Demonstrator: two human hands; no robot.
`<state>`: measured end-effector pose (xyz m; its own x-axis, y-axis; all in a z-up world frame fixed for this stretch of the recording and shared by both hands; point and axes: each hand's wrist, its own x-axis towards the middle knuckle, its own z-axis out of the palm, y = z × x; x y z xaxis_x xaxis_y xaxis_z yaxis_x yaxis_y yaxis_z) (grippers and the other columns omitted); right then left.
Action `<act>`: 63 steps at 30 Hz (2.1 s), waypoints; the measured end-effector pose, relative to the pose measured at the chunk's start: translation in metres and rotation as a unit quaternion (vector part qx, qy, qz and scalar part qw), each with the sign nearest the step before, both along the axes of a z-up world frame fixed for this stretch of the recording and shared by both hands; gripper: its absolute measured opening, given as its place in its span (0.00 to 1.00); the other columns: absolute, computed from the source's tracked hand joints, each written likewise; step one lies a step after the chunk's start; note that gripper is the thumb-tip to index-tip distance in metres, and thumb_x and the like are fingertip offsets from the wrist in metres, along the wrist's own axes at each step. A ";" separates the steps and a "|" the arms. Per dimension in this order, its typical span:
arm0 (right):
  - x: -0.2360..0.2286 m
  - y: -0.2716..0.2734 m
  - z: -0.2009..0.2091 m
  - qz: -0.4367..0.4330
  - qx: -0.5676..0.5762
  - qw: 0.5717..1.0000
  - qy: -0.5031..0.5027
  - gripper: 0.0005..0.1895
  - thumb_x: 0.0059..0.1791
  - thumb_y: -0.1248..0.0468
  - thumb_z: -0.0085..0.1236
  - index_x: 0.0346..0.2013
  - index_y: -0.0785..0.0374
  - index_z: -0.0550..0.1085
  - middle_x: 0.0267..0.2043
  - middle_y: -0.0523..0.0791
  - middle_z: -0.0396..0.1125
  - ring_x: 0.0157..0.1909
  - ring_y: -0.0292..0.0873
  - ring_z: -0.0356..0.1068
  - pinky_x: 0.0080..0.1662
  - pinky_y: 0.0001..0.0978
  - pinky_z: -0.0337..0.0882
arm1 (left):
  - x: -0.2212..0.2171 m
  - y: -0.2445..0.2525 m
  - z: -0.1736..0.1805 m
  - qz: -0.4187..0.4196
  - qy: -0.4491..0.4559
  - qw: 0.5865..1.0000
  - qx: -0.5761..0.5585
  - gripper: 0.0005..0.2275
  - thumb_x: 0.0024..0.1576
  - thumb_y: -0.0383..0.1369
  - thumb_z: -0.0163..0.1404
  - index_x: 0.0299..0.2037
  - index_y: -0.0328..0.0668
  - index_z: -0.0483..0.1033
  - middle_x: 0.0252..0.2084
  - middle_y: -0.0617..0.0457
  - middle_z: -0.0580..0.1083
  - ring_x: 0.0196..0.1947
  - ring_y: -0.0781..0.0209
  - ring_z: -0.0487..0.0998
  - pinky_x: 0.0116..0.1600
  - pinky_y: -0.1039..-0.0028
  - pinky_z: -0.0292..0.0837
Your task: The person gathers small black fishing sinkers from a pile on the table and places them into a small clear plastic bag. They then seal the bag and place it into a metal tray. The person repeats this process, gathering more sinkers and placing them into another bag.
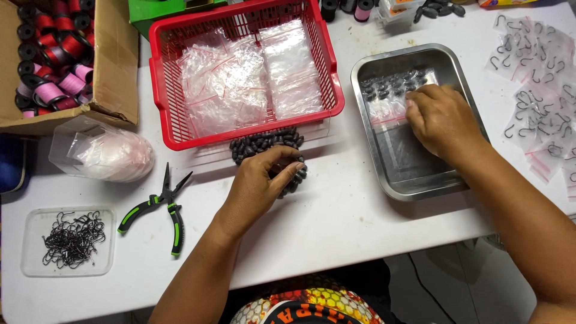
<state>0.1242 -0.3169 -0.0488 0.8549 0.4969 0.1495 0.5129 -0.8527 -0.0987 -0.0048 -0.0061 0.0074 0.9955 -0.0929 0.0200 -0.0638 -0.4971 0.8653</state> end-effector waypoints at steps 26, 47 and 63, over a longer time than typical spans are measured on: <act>0.007 -0.002 0.007 -0.028 -0.013 0.999 0.036 0.19 0.49 0.59 0.43 0.50 0.64 0.70 0.50 0.53 0.65 0.50 0.55 0.62 0.49 0.46 0.58 | -0.050 -0.015 -0.021 -0.058 -0.339 0.938 0.042 0.02 0.53 0.23 0.48 0.34 0.32 0.71 0.28 0.47 0.73 0.26 0.54 0.73 0.34 0.67 0.66; -0.148 0.194 0.007 0.341 0.293 0.844 -0.291 0.06 0.43 0.67 0.45 0.22 0.61 0.69 0.22 0.43 0.60 0.27 0.41 0.63 0.51 0.45 0.64 | -0.087 0.015 -0.051 0.252 -0.231 0.938 -0.060 0.15 0.61 0.30 0.27 0.50 0.27 0.61 0.30 0.46 0.74 0.24 0.60 0.72 0.34 0.77 0.65; -0.165 0.203 -0.005 0.463 0.300 0.808 -0.208 0.11 0.47 0.66 0.42 0.20 0.63 0.68 0.21 0.46 0.58 0.26 0.43 0.61 0.49 0.41 0.66 | -0.084 0.038 -0.058 0.347 -0.091 0.922 -0.146 0.03 0.60 0.25 0.35 0.35 0.42 0.53 0.31 0.47 0.73 0.22 0.69 0.70 0.29 0.86 0.61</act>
